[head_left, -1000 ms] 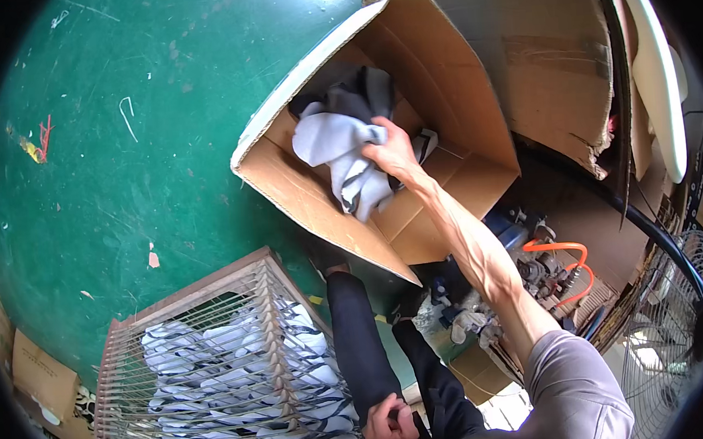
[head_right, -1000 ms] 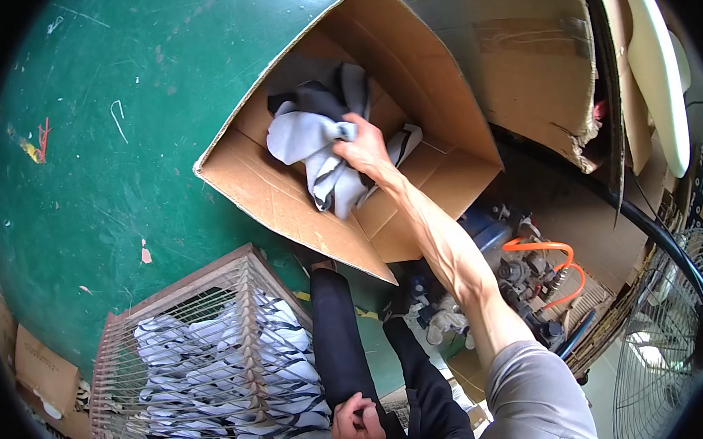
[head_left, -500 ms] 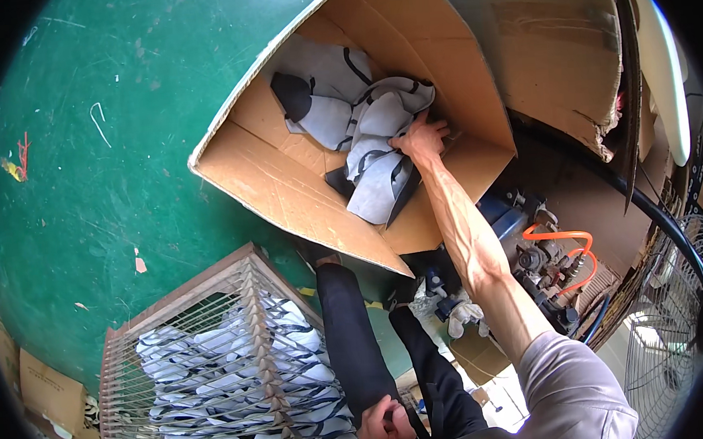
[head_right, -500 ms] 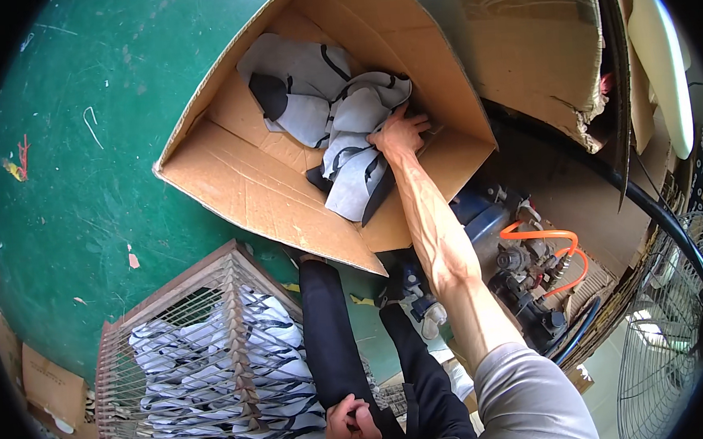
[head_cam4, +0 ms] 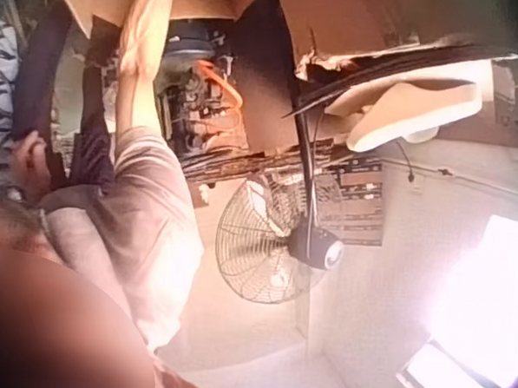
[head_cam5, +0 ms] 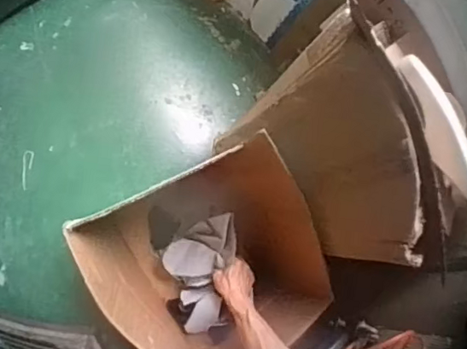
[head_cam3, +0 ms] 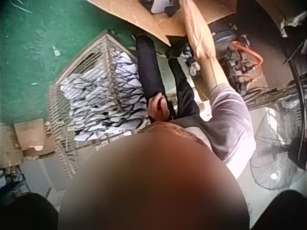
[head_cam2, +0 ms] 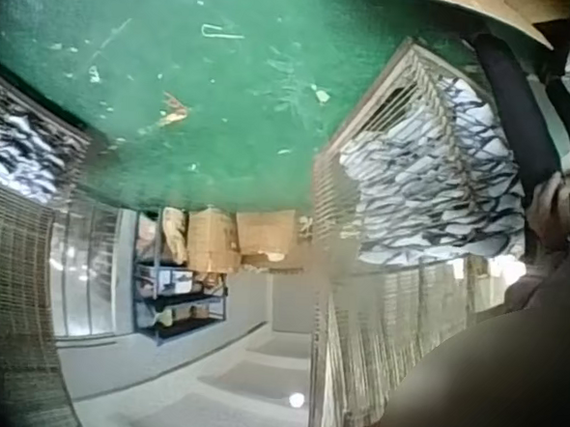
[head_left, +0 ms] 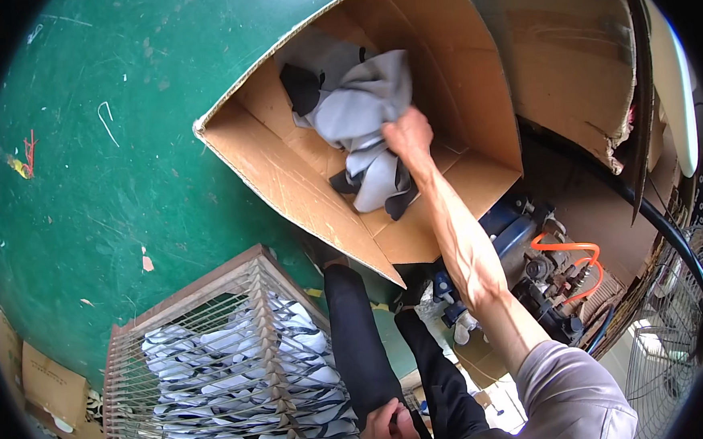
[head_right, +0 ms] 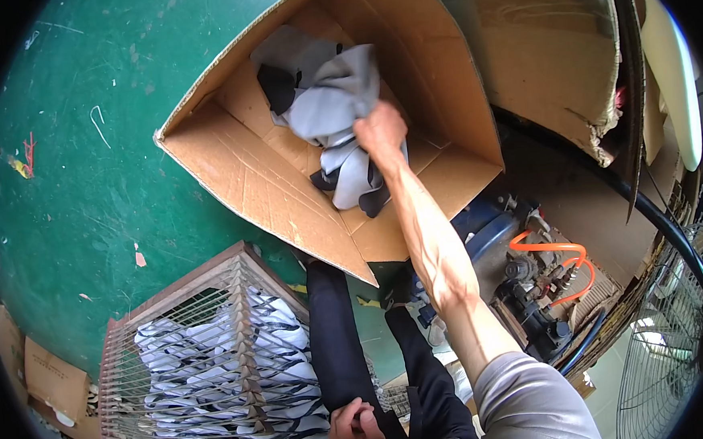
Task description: Applying adhesive and organizing foam pieces for shoe or garment assembly at a factory workbench.
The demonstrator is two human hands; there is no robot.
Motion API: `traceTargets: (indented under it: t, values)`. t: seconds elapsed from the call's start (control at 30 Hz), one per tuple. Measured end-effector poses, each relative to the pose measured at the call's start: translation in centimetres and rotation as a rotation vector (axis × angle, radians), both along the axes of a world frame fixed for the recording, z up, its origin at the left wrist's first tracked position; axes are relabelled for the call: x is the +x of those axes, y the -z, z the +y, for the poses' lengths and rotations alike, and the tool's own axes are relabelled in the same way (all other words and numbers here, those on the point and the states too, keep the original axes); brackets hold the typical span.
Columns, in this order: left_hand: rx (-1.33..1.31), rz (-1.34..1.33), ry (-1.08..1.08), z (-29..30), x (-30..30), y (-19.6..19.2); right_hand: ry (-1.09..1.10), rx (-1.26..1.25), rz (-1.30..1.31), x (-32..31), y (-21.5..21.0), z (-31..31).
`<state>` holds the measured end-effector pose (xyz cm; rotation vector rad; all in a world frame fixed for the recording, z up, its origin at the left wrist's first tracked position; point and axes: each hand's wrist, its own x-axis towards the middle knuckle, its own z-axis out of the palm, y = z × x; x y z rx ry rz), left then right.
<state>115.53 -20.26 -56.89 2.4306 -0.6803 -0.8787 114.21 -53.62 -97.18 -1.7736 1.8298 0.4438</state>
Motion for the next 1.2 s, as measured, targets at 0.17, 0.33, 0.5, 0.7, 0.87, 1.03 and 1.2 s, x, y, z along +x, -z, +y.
traceTargets:
  t: [0.17,0.33,0.5,0.7,0.87,1.03,1.2]
  values:
    - [0.044,0.269,-0.189,-2.5,0.2,-0.9,-0.68,0.01,-0.045,4.3,-0.7,-3.0]
    - [0.038,0.102,-0.081,-1.6,0.1,-0.8,-0.695,-0.219,-0.055,7.2,4.2,-5.8]
    - [-0.085,0.009,0.031,-1.1,0.0,1.2,-0.588,-0.04,0.054,5.9,6.7,-11.0]
    - [-0.21,-0.12,0.115,-0.4,0.5,2.5,-0.516,0.136,-0.057,7.2,6.0,-5.7]
    - [-0.132,0.039,0.127,-1.9,1.4,1.8,-0.761,0.058,-0.078,8.3,5.7,-2.3]
    - [-0.107,0.039,0.095,-1.5,1.2,1.2,-0.904,0.18,-0.092,9.6,5.9,1.6]
    - [-0.007,0.303,-0.303,-1.0,-0.6,0.9,-0.685,0.242,-0.203,7.2,3.8,1.8]
